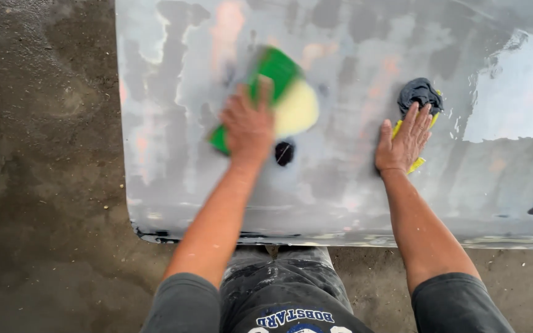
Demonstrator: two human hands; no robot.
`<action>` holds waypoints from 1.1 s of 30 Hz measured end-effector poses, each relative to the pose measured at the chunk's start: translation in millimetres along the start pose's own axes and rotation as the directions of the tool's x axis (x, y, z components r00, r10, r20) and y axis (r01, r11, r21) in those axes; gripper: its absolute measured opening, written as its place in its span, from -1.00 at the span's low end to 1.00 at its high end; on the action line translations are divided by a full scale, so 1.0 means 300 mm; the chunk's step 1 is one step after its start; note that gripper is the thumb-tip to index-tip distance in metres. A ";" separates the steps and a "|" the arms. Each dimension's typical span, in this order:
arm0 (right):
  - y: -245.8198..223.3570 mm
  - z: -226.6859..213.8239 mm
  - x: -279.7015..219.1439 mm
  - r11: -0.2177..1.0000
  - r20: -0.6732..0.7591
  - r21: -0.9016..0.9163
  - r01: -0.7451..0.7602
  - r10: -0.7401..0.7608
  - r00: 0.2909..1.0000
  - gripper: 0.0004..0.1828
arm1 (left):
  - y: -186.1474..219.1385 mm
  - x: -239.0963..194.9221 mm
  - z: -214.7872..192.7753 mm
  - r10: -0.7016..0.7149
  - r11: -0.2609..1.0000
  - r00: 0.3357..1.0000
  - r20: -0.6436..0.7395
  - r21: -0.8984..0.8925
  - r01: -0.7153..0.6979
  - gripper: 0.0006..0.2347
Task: The person sands a large, white car door with a green sanding block, focusing on the area around the fuel cap. They periodically wipe the surface with a cloth and dip the sanding block into a green bucket of water before resuming sanding.
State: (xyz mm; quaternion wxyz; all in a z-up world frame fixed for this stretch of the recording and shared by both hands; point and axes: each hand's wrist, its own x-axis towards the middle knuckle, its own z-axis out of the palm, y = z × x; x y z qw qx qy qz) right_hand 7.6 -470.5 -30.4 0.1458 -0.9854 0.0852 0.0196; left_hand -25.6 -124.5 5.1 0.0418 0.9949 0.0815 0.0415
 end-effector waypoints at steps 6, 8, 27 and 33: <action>0.234 -0.086 0.051 0.962 0.134 -0.058 0.268 -0.258 0.957 -0.15 | 0.289 -0.205 0.004 0.566 0.811 0.799 0.204 -0.312 -0.495 -0.45; 0.302 -0.114 0.142 0.962 0.138 -0.054 0.267 -0.258 0.956 -0.16 | 0.075 -0.131 0.155 0.321 0.936 0.941 0.107 -0.186 -0.299 -0.49; 0.403 -0.170 0.264 0.994 0.001 0.079 -0.081 0.081 0.997 -0.21 | 0.434 0.136 0.239 0.352 0.931 0.932 -0.088 -0.072 -0.359 -0.43; 0.397 -0.166 0.266 0.995 -0.005 0.060 -0.079 0.079 0.997 -0.20 | 0.355 0.484 0.066 -0.423 0.902 0.904 0.054 -0.067 0.426 -0.37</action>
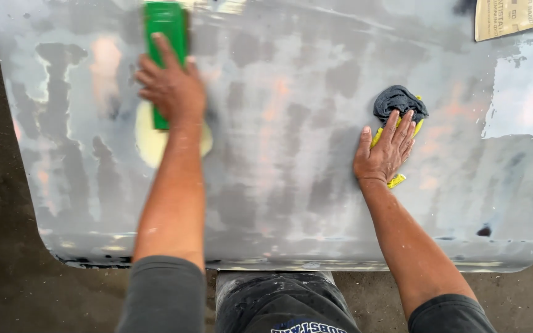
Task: The person sands a large, white car door with a green sanding block, focusing on the area around the fuel cap. They periodically wipe the surface with a cloth and dip the sanding block into a green bucket of water before resuming sanding.
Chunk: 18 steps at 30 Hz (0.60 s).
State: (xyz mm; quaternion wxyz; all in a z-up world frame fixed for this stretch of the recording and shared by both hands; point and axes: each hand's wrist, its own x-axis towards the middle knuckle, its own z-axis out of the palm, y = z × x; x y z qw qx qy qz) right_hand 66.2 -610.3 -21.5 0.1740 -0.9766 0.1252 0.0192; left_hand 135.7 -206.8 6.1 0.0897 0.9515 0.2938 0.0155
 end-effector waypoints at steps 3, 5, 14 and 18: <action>-0.003 -0.005 0.006 1.000 0.004 -0.010 -0.004 0.004 1.000 -0.18 | 0.224 -0.130 0.121 0.241 0.970 0.970 -0.031 -0.011 -0.241 -0.31; 0.005 0.007 -0.014 1.000 0.005 -0.011 -0.005 0.005 1.000 -0.18 | 0.394 -0.304 0.138 0.403 0.915 0.914 0.044 -0.010 -0.403 -0.33; 0.004 0.005 -0.002 1.000 0.000 -0.008 -0.002 0.002 1.000 -0.19 | 0.210 -0.156 0.049 0.488 0.872 0.867 0.098 -0.025 -0.488 -0.41; 0.006 0.009 -0.002 1.000 -0.014 -0.007 0.016 -0.016 1.000 -0.19 | 0.172 -0.087 -0.008 0.127 0.990 0.991 0.040 -0.069 -0.124 -0.39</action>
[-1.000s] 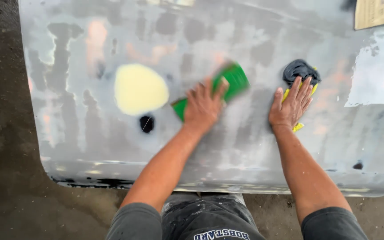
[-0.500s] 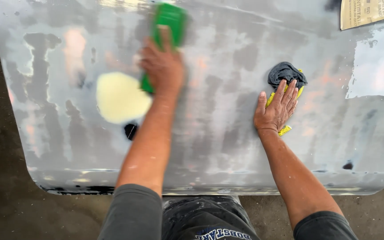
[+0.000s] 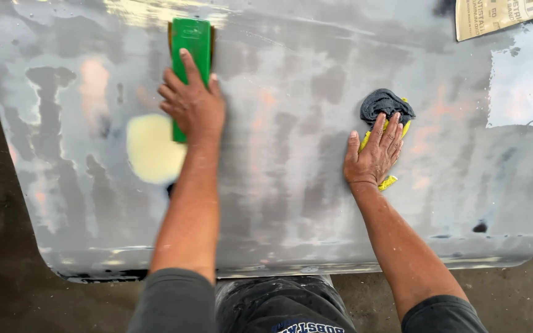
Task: The person sands a large, white car door with a green sanding block, focusing on the area around the fuel cap. They periodically wipe the surface with a cloth and dip the sanding block into a green bucket of water before resuming sanding.
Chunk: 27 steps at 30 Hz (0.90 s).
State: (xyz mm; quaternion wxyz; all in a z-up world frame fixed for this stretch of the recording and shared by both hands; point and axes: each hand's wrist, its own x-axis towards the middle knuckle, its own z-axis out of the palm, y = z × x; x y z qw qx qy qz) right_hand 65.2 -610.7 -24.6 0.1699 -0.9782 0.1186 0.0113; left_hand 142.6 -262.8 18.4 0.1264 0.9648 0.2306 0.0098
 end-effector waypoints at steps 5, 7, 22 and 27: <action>0.017 0.006 -0.009 1.000 -0.005 -0.015 0.017 -0.017 1.000 -0.19 | 0.443 -0.207 0.211 0.275 0.962 0.959 0.074 -0.022 -0.274 -0.33; 0.013 0.010 0.008 1.000 -0.014 -0.010 0.020 -0.020 1.000 -0.19 | 0.558 -0.235 0.232 0.425 0.905 0.890 0.163 -0.078 -0.417 -0.33; 0.012 0.002 -0.001 0.999 -0.014 -0.006 0.035 -0.035 0.999 -0.19 | 0.539 -0.248 0.288 0.372 0.928 0.923 -0.100 0.070 -0.367 -0.30; 0.032 0.003 -0.008 0.999 -0.003 -0.011 0.039 -0.039 0.999 -0.18 | 0.557 -0.265 0.169 0.531 0.843 0.817 0.225 -0.043 -0.536 -0.36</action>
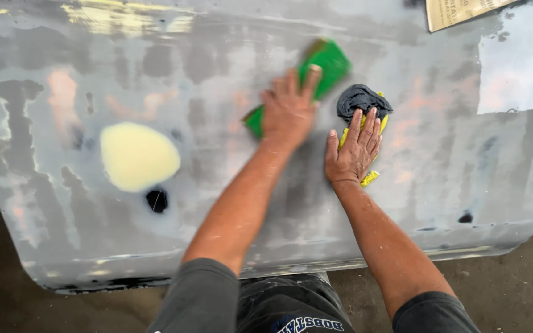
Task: The person sands a large, white car door with a green sanding block, focusing on the area around the fuel cap. They periodically wipe the surface with a cloth and dip the sanding block into a green bucket of water before resuming sanding.
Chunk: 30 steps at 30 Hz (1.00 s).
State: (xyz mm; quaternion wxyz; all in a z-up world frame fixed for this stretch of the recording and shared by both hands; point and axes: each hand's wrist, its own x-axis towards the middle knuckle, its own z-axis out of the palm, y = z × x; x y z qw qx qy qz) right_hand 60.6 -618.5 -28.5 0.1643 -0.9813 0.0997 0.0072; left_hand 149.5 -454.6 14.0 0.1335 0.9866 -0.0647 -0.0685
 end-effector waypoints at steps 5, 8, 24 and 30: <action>-0.001 0.008 0.011 1.000 -0.023 0.029 0.013 -0.012 1.000 -0.17 | -0.410 -0.065 -0.100 -0.340 0.934 0.918 -0.204 0.046 0.356 -0.34; -0.018 0.015 0.001 0.999 -0.007 0.044 0.013 -0.013 1.000 -0.17 | -0.380 -0.066 -0.087 -0.488 0.871 0.855 -0.175 -0.035 0.489 -0.34; -0.029 -0.007 0.016 0.999 0.039 0.028 -0.024 0.023 0.999 -0.16 | -0.509 -0.103 -0.136 -0.536 0.842 0.824 -0.182 -0.052 0.536 -0.37; -0.015 0.005 0.018 1.000 0.033 0.007 -0.018 0.018 0.999 -0.16 | -0.117 -0.154 0.056 -0.010 1.000 0.996 -0.094 -0.005 0.009 -0.34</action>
